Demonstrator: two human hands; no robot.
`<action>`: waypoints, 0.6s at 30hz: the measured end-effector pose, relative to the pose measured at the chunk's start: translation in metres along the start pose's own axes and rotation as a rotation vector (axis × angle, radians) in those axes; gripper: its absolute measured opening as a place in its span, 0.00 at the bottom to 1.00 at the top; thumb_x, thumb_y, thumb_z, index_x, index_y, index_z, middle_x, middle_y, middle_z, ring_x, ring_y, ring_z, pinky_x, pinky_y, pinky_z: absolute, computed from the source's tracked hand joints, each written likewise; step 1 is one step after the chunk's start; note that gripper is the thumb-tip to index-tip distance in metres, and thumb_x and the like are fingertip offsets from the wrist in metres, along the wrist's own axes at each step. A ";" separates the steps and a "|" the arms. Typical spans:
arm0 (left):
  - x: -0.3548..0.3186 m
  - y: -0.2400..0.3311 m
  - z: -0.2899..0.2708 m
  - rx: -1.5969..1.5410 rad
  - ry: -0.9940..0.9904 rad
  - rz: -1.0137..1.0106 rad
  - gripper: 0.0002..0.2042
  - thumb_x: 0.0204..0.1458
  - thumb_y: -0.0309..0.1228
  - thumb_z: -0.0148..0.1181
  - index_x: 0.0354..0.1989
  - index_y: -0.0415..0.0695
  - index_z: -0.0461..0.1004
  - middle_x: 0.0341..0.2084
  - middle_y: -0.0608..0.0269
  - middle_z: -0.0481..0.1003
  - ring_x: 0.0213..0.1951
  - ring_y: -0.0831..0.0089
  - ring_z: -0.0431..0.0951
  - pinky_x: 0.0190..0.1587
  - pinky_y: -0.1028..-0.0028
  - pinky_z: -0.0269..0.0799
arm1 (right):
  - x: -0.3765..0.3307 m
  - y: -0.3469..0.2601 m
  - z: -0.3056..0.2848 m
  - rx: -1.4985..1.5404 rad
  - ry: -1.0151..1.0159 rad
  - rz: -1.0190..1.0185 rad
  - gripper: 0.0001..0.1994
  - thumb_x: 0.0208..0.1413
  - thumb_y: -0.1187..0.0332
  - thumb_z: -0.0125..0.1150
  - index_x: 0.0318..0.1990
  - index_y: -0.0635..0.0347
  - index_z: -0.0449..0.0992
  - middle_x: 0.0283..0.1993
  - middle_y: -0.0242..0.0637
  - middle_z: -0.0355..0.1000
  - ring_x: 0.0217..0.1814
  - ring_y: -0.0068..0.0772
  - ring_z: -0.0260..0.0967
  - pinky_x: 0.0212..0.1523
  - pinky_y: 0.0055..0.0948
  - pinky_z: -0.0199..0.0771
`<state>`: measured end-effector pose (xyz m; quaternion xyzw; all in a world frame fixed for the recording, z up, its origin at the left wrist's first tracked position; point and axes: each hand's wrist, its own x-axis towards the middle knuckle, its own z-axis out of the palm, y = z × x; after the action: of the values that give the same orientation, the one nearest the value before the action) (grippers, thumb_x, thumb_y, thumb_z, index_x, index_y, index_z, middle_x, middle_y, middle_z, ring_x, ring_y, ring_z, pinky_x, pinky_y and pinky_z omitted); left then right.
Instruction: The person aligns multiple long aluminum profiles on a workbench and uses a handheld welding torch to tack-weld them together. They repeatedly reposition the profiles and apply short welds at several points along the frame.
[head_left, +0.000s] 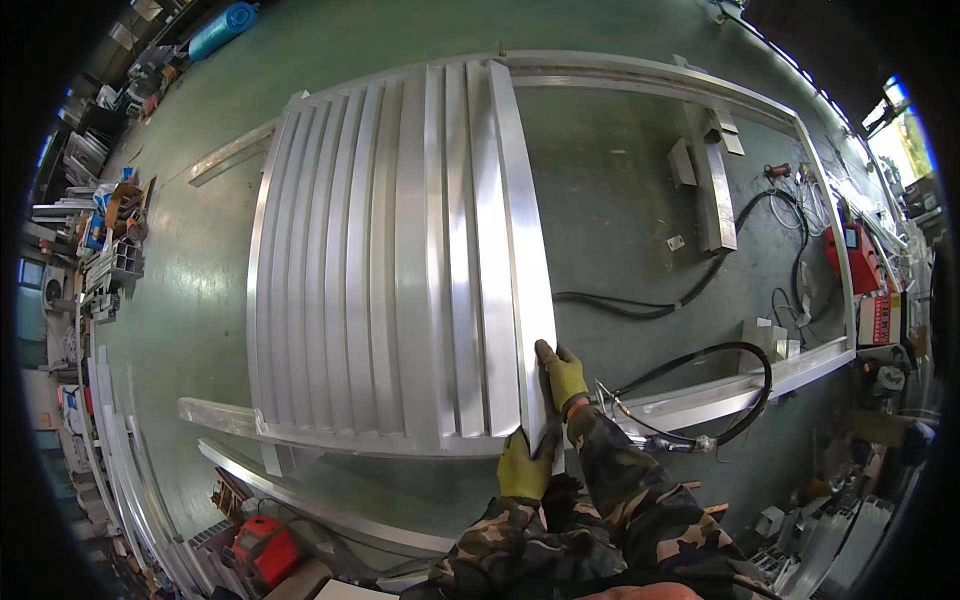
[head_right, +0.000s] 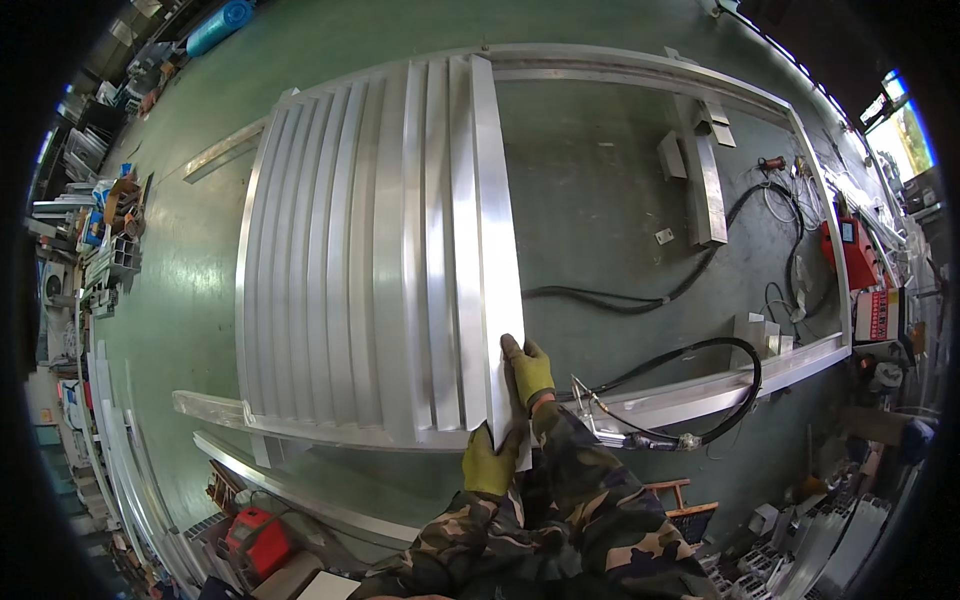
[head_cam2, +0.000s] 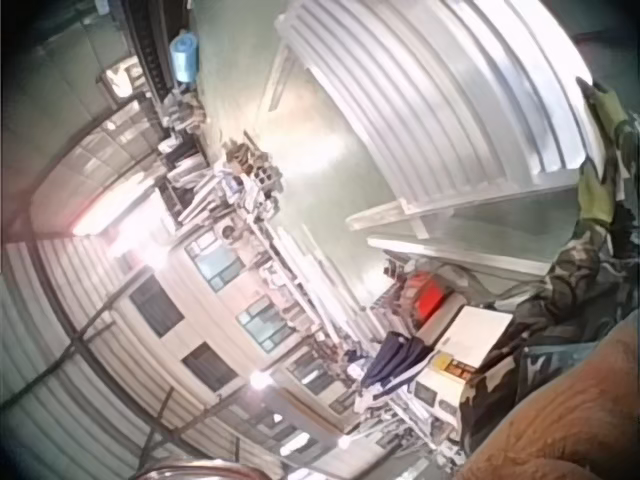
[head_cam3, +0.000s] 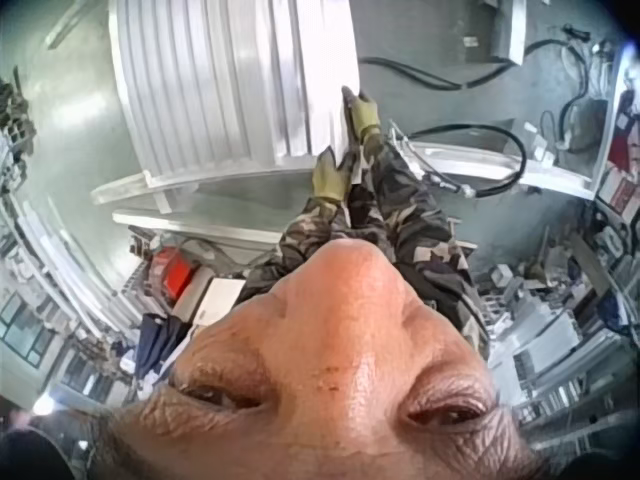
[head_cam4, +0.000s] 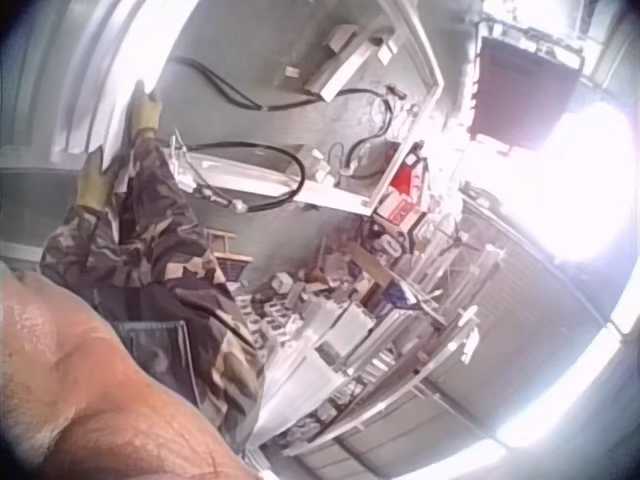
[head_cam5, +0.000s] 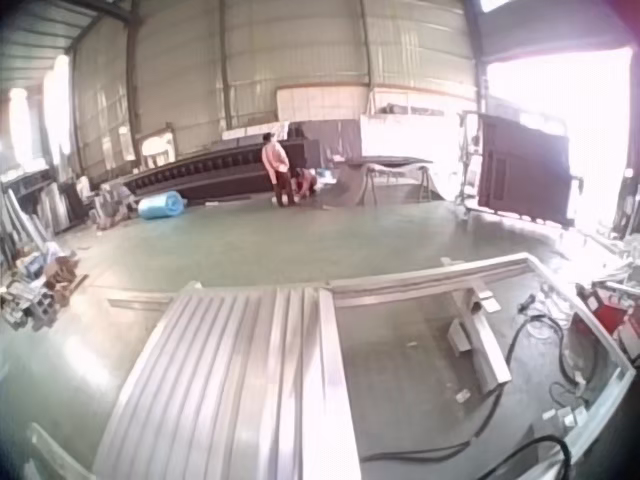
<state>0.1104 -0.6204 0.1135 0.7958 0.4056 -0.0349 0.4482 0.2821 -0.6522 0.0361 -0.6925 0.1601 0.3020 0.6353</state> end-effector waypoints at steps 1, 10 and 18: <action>0.002 0.001 0.003 0.000 -0.006 0.000 0.27 0.57 0.52 0.65 0.50 0.37 0.76 0.44 0.39 0.79 0.47 0.37 0.78 0.47 0.49 0.74 | 0.006 0.007 -0.003 -0.008 0.030 -0.013 0.34 0.62 0.47 0.69 0.57 0.75 0.76 0.50 0.44 0.79 0.50 0.30 0.74 0.52 0.28 0.73; 0.034 -0.018 0.034 0.033 -0.097 -0.047 0.28 0.57 0.53 0.65 0.52 0.38 0.75 0.47 0.42 0.78 0.48 0.39 0.78 0.48 0.50 0.74 | 0.040 0.021 -0.007 0.014 0.037 -0.075 0.26 0.64 0.52 0.67 0.56 0.69 0.78 0.48 0.41 0.81 0.48 0.29 0.74 0.51 0.30 0.73; 0.063 -0.033 0.044 0.266 -0.318 -0.077 0.26 0.57 0.57 0.62 0.45 0.43 0.76 0.42 0.45 0.79 0.44 0.40 0.79 0.45 0.49 0.73 | 0.067 0.054 -0.020 0.034 -0.022 -0.017 0.24 0.65 0.54 0.67 0.57 0.68 0.78 0.48 0.38 0.80 0.49 0.27 0.73 0.52 0.30 0.73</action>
<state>0.1437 -0.6053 0.0383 0.8165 0.3516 -0.2305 0.3958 0.3055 -0.6686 -0.0476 -0.6797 0.1523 0.3013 0.6512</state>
